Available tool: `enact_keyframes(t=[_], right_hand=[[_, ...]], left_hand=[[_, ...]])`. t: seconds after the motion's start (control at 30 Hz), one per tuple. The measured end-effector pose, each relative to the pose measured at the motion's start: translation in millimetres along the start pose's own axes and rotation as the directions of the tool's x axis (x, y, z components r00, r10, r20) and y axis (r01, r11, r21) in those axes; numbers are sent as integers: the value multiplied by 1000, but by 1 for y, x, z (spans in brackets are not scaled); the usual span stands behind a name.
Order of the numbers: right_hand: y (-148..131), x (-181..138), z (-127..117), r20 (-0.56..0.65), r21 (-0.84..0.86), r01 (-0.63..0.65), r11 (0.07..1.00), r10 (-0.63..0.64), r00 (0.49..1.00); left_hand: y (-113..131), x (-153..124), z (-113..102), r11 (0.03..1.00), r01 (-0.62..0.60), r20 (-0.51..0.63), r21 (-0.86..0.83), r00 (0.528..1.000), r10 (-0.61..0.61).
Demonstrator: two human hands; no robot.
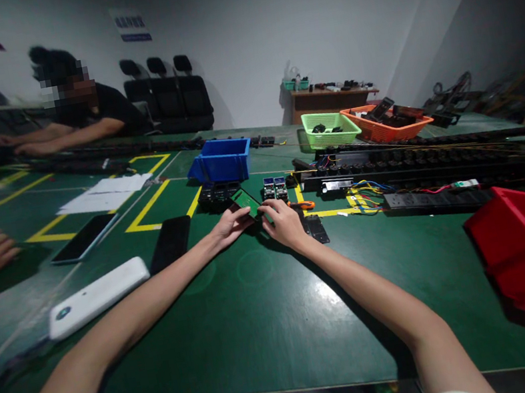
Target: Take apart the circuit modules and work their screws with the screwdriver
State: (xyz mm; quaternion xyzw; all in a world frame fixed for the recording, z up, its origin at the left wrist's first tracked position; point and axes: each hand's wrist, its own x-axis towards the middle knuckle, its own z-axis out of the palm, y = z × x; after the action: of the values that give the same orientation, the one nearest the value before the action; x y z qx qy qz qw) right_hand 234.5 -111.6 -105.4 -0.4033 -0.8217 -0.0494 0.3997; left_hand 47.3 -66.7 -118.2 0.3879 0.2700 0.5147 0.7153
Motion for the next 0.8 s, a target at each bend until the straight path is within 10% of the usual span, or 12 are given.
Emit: enact_keyframes(t=[0.8], right_hand=[[11,4,5,-109,194,-202,960,226,968]], left_hand=[[6,-8,9,999,-42,85,15,996,41]])
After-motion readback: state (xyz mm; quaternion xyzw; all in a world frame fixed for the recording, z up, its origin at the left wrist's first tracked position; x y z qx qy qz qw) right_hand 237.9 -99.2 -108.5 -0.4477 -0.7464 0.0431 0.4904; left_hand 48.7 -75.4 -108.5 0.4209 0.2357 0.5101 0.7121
